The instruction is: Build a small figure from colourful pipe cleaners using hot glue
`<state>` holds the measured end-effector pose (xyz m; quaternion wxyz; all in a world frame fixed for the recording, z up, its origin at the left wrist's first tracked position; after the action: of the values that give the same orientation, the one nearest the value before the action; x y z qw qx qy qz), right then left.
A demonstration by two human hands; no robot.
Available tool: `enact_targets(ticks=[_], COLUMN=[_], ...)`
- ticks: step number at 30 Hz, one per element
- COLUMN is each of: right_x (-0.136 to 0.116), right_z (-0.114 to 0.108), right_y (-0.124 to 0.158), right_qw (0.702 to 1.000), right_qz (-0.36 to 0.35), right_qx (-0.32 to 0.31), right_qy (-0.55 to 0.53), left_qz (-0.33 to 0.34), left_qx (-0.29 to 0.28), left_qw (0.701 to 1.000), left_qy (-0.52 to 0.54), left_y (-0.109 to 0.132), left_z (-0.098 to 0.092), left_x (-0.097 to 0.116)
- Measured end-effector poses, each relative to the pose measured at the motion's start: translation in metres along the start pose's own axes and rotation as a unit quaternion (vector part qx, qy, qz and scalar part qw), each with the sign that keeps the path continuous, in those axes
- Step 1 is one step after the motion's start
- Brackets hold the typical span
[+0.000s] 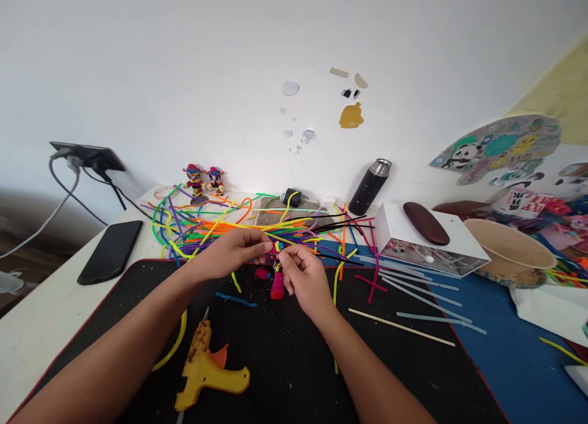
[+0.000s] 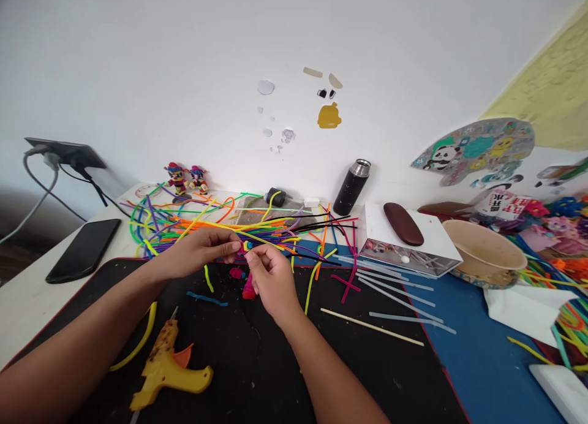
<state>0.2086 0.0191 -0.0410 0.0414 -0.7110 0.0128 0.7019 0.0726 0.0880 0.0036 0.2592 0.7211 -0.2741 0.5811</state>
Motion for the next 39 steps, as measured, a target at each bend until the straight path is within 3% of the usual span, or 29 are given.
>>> enact_targets(ticks=[39], right_x=[-0.0021], right_z=[-0.003], right_y=[0.0011], right_qw=[0.999], right_qz=[0.01], right_qx=[0.0], right_qy=[-0.038], left_qz=[0.002], left_qx=[-0.002], left_qw=[1.0], left_qy=[-0.007], left_y=[0.0008], left_z=[-0.0021], left_x=[0.0027])
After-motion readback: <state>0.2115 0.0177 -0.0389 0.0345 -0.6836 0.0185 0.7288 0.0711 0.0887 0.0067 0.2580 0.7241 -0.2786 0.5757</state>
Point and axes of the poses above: each hand's wrist, its own y-axis away from the middle knuckle, its own z-axis out of the palm, x = y × z, the point moved 7 cm from there along -y, towards the middle knuckle, and after that the axes turned 12 degrees about y, right-handed, at the moved point
